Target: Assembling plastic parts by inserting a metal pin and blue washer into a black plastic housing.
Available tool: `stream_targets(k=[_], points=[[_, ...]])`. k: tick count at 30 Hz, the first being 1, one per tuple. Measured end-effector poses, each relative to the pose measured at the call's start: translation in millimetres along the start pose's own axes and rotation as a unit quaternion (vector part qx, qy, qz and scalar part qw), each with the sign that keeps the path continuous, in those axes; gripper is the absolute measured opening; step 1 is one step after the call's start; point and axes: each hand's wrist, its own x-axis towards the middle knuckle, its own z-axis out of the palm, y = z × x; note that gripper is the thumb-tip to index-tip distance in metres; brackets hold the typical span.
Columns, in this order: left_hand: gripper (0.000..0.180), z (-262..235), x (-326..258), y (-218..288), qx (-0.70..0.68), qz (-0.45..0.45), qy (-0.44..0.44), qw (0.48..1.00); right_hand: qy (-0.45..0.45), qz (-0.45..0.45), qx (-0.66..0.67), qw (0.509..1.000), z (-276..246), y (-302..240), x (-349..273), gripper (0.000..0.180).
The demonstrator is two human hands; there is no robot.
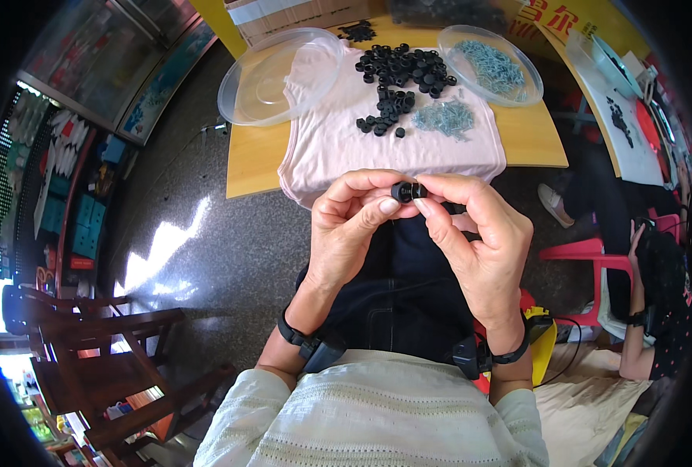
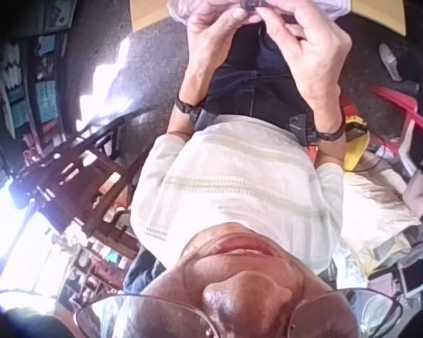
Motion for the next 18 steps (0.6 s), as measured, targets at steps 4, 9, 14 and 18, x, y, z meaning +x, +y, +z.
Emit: stream_targets(k=[4, 9, 14, 18], points=[[0.025, 0.7, 0.4, 1.8, 0.029, 0.006, 0.009, 1.000, 0.002, -0.007, -0.003, 1.000, 2.6, 0.9, -0.4, 0.021], [0.024, -0.3, -0.5, 1.0, 0.064, 0.027, -0.004, 0.998, 0.018, -0.014, -0.006, 1.000, 5.9, 10.3, -7.8, 0.021], [0.023, -2.6, 0.6, 1.1, 0.115, 0.053, -0.021, 0.992, 0.023, -0.001, 0.035, 0.999, 8.6, 15.4, -13.1, 0.021], [0.018, -5.2, 1.2, 0.8, 0.187, 0.068, -0.029, 0.980, 0.011, 0.009, 0.041, 0.999, 5.9, 19.5, -14.8, 0.021]])
